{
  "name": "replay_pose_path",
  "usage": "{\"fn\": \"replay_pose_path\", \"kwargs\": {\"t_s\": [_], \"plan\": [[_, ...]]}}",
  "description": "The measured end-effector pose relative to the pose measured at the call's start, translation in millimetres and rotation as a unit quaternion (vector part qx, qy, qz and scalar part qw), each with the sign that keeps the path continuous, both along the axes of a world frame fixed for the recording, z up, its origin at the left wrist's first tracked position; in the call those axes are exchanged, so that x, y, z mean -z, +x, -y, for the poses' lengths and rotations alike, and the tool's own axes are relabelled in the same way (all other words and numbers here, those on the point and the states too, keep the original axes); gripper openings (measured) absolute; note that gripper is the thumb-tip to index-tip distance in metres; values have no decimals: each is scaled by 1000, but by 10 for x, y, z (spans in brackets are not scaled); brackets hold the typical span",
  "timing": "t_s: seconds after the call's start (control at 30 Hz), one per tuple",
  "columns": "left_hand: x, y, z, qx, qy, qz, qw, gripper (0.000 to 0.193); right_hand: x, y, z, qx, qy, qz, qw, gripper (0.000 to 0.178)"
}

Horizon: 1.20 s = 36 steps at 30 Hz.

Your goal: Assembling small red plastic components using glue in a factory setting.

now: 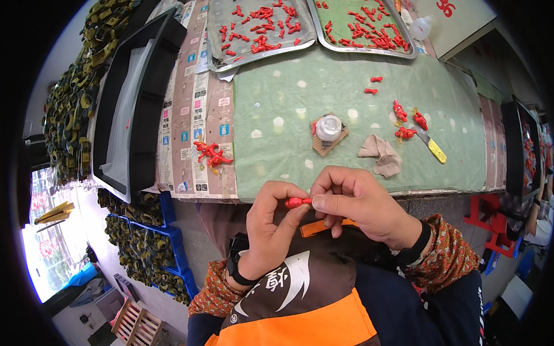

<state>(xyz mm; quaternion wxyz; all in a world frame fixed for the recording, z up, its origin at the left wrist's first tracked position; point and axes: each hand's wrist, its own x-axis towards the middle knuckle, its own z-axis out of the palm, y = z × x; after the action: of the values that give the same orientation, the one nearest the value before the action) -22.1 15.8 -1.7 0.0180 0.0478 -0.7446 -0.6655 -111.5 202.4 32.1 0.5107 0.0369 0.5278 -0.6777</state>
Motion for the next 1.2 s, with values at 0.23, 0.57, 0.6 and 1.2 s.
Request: {"fn": "replay_pose_path", "kwargs": {"t_s": [0.23,0.57,0.6,1.2], "plan": [[-14,-20,6,20,-46,-32,998,16,-20,-2,13,-3,16,-11,1000,15],[-5,-27,89,-9,230,136,964,28,-159,-215,-41,102,140,-316,933,3],[-27,-49,115,-21,302,176,937,30,-175,-264,-33,116,159,-342,919,4],[-26,-33,245,-6,481,228,847,51,-86,-454,-15,138,157,-377,903,6]]}}
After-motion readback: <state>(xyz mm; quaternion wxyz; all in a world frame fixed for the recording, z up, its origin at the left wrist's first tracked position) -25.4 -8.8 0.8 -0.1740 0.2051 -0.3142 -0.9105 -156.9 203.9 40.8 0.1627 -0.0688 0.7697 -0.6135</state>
